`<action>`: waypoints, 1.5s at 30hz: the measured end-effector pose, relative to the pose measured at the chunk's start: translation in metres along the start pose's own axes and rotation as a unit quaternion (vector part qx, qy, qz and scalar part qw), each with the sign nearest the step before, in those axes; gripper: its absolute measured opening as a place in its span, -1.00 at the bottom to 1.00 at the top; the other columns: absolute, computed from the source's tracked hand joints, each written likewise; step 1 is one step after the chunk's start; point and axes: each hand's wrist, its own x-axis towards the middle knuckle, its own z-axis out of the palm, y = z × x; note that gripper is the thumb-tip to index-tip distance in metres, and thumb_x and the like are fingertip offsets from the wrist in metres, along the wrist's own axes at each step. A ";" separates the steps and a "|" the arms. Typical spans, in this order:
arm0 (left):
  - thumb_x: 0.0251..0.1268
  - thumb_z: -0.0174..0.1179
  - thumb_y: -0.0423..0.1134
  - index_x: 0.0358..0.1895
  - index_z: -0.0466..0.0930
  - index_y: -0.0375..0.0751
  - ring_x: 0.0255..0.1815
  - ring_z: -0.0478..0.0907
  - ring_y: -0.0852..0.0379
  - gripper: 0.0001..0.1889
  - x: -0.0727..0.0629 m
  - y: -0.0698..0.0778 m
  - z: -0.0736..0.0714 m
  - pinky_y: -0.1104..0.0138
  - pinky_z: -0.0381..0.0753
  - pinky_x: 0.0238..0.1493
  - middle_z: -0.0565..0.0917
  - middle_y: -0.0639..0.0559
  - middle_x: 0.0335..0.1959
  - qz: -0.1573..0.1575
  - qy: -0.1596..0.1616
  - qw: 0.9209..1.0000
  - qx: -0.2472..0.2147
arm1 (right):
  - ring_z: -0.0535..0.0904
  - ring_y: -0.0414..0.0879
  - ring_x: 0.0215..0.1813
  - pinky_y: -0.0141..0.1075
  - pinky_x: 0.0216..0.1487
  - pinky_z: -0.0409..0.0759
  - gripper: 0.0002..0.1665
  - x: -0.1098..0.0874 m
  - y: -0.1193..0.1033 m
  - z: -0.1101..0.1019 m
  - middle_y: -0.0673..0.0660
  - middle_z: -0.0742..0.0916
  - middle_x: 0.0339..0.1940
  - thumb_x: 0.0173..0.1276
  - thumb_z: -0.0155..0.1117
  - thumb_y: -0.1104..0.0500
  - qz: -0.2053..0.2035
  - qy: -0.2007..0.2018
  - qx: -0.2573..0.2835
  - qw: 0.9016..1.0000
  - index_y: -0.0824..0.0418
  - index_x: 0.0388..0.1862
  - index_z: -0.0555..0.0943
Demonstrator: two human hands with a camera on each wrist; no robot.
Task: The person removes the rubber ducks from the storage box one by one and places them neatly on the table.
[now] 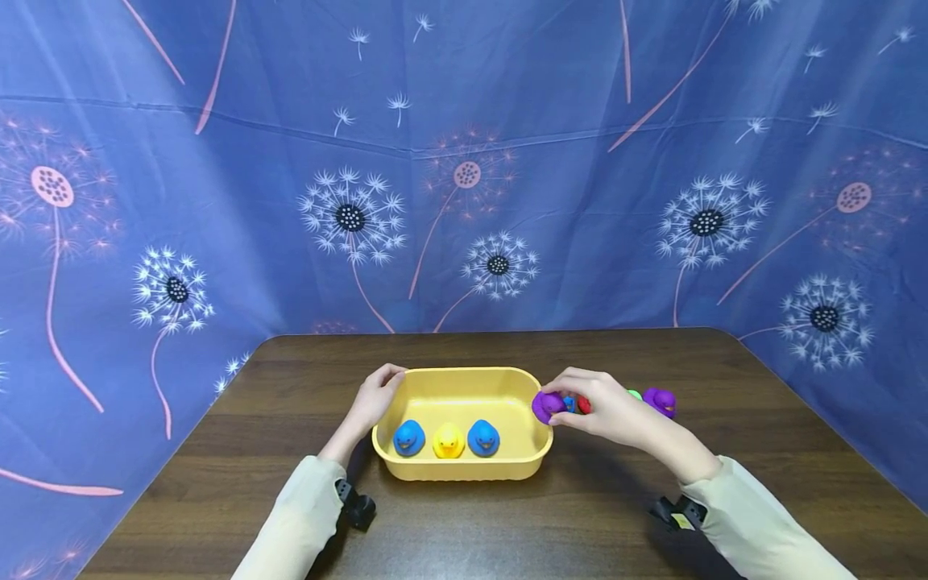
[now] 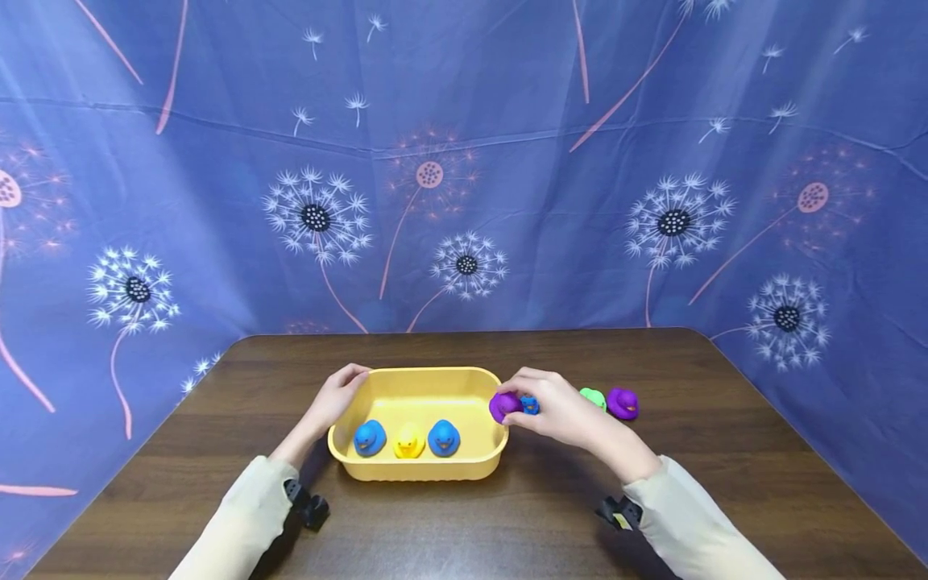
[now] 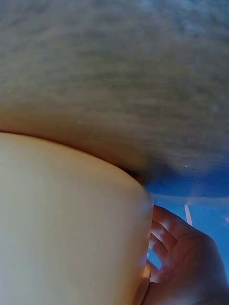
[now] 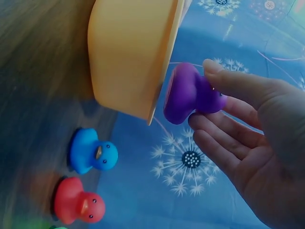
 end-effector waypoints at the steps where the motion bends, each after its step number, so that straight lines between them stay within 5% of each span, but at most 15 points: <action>1: 0.44 -0.06 -0.16 -0.01 0.55 -0.20 0.00 0.51 -0.04 -0.73 0.000 0.000 0.000 0.10 0.45 0.02 0.62 -0.13 -0.04 0.001 0.000 1.000 0.000 | 0.58 -0.28 -0.21 -0.35 -0.18 0.59 -0.57 -0.001 0.001 -0.001 -0.09 0.69 -0.24 -0.04 0.53 0.11 0.000 0.002 -0.003 1.000 0.16 -0.13 0.67; 21: 0.44 -0.05 -0.17 -0.01 0.55 -0.24 -0.02 0.51 -0.05 -0.72 0.000 0.001 0.000 0.10 0.44 0.01 0.62 -0.16 -0.05 0.003 0.002 1.000 -0.008 | 0.58 -0.26 -0.23 -0.27 -0.23 0.63 -0.61 -0.026 0.012 -0.004 -0.04 0.70 -0.25 -0.03 0.51 0.22 -0.002 0.016 -0.008 1.000 0.21 -0.16 0.65; 45: 0.45 -0.07 -0.14 -0.04 0.56 -0.27 -0.06 0.52 -0.07 -0.70 -0.001 -0.002 -0.001 0.13 0.46 -0.05 0.62 -0.20 -0.08 0.027 0.003 1.000 -0.009 | 0.59 -0.18 -0.20 -0.24 -0.17 0.61 -0.63 -0.043 0.021 0.012 -0.02 0.69 -0.22 0.06 0.45 0.20 0.037 -0.067 -0.019 0.997 0.23 -0.11 0.64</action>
